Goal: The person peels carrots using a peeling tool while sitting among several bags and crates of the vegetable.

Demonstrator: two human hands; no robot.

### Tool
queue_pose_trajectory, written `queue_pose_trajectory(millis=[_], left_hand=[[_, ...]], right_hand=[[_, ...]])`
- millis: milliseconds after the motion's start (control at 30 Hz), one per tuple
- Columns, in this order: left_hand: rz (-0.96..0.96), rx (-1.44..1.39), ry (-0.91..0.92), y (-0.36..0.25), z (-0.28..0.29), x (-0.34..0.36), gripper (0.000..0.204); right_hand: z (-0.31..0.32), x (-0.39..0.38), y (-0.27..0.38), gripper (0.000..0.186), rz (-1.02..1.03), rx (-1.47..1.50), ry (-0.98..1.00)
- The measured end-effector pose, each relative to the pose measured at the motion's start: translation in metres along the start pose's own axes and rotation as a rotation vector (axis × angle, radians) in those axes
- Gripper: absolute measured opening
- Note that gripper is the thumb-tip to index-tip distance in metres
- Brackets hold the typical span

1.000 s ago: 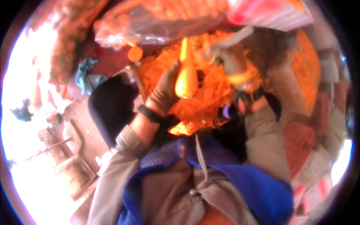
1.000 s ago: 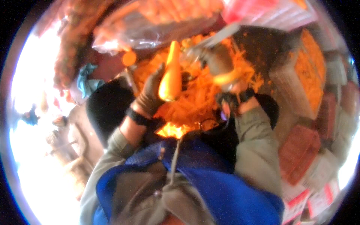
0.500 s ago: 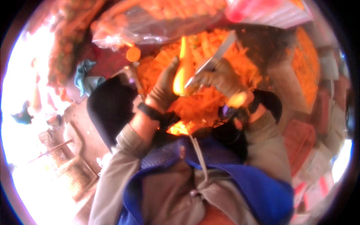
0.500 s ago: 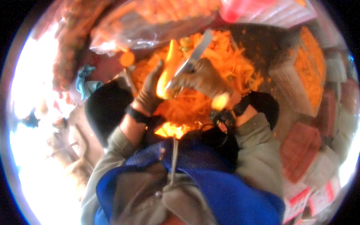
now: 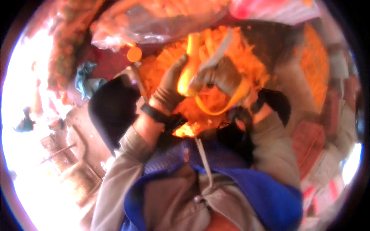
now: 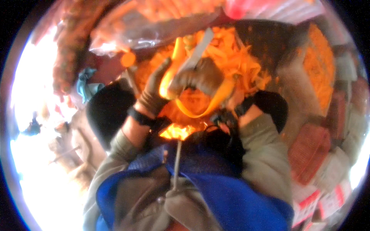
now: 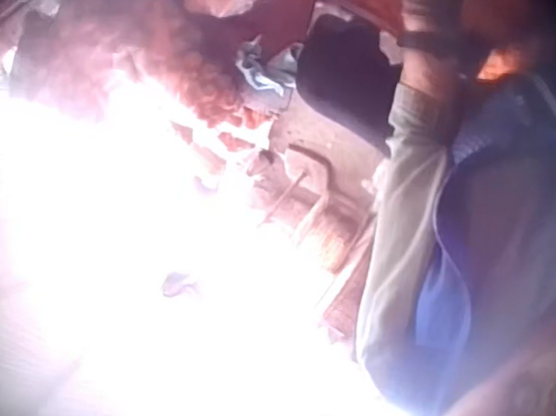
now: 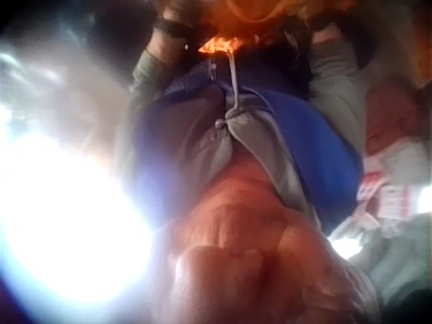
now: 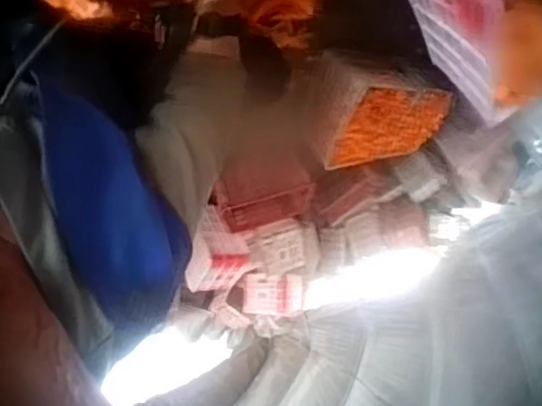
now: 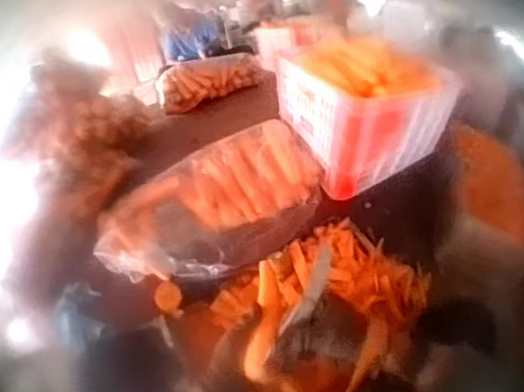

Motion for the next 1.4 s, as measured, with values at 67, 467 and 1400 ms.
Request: queue_pose_trajectory(millis=[67,467,1400], left_hand=[[-0.055,0.267,-0.005,0.002,0.003,-0.016,0.053],[-0.002,0.107,0.131,0.000,0.002,-0.004,0.053],[-0.138,0.411,-0.013,0.000,0.011,-0.006,0.047]], right_hand=[[0.040,0.031,-0.017,0.013,0.073,-0.038,-0.287],[0.012,0.006,-0.011,0.019,0.080,0.099,-0.073],[0.042,0.035,-0.030,0.022,0.174,0.022,-0.267]])
Point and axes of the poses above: each hand's wrist, its own x-axis towards the middle knuckle, its own z-axis out of the back of the hand, y = z × x, the point moved 4 cm from there along x, towards the middle knuckle, and after that the axes turned 12 degrees about -y, right-handed, at the moved point
